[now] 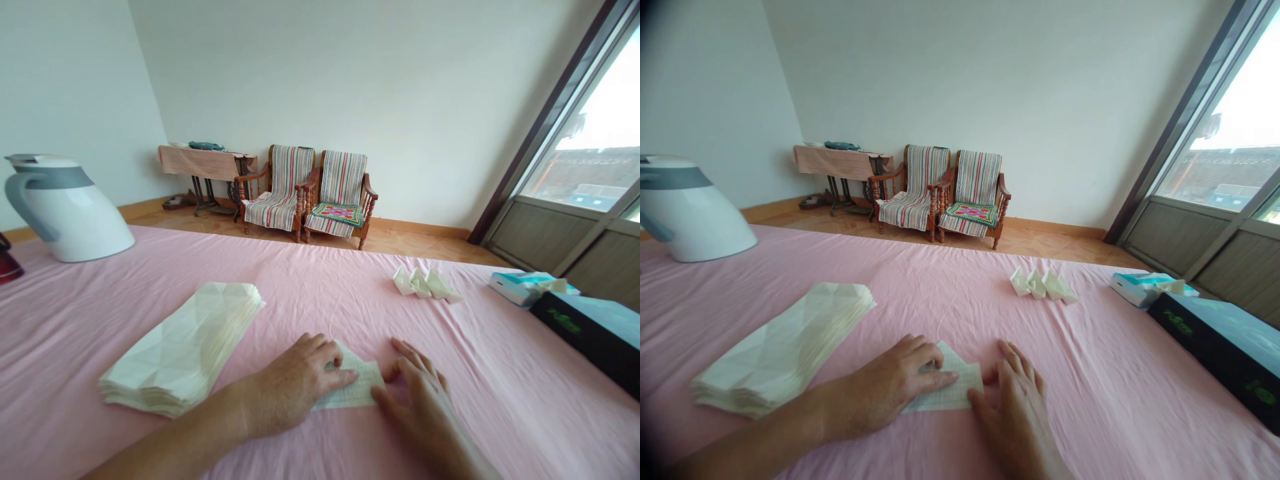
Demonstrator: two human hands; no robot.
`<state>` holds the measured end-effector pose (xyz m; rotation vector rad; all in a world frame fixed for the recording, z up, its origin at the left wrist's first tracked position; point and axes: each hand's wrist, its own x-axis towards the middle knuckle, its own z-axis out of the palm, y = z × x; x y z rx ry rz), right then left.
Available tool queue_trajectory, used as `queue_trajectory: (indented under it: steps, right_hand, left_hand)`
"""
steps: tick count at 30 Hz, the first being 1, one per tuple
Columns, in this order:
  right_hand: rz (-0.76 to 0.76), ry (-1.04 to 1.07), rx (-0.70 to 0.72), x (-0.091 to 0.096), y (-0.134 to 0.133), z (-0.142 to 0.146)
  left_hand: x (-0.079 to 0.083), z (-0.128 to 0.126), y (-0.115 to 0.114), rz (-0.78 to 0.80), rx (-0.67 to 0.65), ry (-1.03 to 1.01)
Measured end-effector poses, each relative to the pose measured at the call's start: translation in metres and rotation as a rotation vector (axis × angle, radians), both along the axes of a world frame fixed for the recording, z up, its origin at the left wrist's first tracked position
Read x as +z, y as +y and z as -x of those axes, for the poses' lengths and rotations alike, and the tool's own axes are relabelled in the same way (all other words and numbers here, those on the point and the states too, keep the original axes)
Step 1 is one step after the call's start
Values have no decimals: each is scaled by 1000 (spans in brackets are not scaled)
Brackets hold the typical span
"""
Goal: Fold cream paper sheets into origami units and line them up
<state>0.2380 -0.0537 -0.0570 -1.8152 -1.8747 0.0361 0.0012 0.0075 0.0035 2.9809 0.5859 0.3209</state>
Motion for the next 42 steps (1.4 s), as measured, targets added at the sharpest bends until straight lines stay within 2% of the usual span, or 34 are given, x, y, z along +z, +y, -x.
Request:
queue_trajectory:
  steps: [5,10,14,16,20,23,26,32,37,42]
  right_hand:
    - [-35,93,-86,6,-1,9]
    - [67,217,-34,10,3,8]
    - [-21,298,-83,9,3,12]
    - [-20,306,-79,10,2,15]
    - [49,268,-92,16,4,17]
    - [149,313,-57,16,7,12]
    - [178,358,-31,13,11,9]
    - [121,283,-75,11,13,11]
    - [29,239,16,5,13,8]
    - [-45,92,102,7,8,9]
  left_hand:
    - [5,5,1,103,1,-36]
    - [7,9,1,142,-3,-54]
    - [5,10,0,156,7,-58]
    - [4,10,0,153,11,-64]
    - [4,10,0,148,1,-76]
    - [5,9,0,155,3,-75]
    - [5,9,0,150,10,-77]
    - [4,8,0,145,15,-69]
    - [3,8,0,142,20,-85]
    - [2,9,0,149,27,-76]
